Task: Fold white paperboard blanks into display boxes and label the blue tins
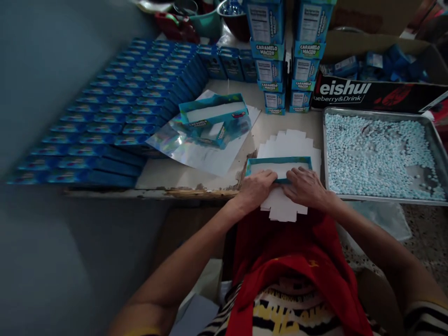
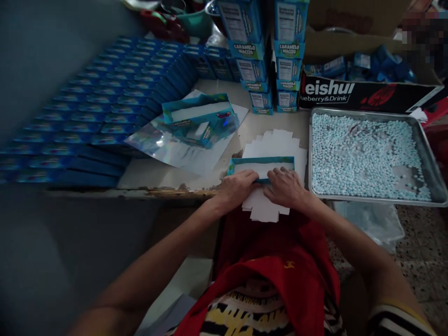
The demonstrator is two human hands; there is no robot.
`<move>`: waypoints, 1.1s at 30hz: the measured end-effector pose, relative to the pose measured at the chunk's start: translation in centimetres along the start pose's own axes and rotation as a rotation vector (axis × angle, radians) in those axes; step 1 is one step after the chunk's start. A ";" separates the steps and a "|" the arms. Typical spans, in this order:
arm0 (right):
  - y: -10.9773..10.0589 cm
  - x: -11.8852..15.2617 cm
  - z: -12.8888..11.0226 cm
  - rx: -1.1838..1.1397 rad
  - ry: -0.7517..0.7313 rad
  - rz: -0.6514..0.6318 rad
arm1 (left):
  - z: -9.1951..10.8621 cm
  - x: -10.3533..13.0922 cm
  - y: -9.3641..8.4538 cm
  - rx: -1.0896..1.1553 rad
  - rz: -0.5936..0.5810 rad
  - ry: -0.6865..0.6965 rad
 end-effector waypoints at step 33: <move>-6.7 -2.1 17.5 -0.456 0.286 0.640 | -7.8 -15.6 -6.3 0.758 0.433 -0.037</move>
Point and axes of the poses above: each hand's wrist, its own x-axis away from the middle knuckle, its own y-axis out of the palm, z = x × y, the point moved 9 cm from there along -x, towards the middle knuckle, and after that the axes turned 13 degrees about -y, right-handed, at the moved point
